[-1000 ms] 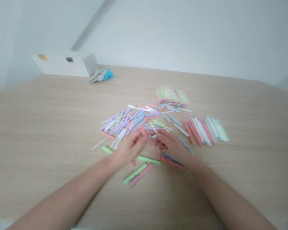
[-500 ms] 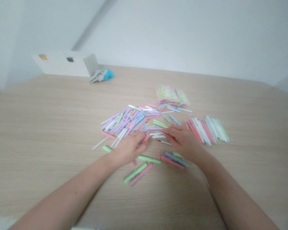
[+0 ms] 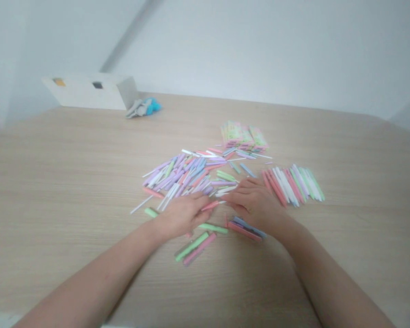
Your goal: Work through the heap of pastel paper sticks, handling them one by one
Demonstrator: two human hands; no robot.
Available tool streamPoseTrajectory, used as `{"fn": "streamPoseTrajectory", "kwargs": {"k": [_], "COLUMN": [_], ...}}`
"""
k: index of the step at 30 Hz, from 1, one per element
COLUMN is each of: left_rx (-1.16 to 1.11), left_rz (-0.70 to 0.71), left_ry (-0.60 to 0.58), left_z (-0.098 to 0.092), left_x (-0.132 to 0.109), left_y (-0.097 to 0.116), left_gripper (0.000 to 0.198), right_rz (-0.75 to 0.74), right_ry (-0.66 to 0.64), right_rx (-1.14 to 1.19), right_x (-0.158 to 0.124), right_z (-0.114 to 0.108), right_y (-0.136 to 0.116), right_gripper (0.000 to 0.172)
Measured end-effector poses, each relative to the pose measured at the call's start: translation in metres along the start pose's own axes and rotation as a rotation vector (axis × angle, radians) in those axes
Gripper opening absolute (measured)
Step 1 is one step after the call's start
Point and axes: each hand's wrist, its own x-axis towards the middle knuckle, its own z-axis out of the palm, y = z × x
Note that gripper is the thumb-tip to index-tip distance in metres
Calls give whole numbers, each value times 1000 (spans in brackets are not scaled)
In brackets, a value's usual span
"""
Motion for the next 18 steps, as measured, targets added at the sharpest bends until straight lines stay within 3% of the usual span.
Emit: {"fn": "streamPoseTrajectory", "kwargs": {"k": [7,12,18], "left_rx": [-49,-87,-119], "left_rz": [63,31,25], "left_ry": [40,25,26], "left_z": [2,-3,-3], "left_x": [0,2,2], "left_y": [0,2,2], "left_gripper": [23,26,23], "right_rz": [68,272,387], "right_ry": [-69,-48,-23], "right_rx": [156,351,480], "right_x": [3,-4,-6], "right_z": [5,-9,-14], "right_y": [-7,4,14], "right_gripper": [15,23,15]}}
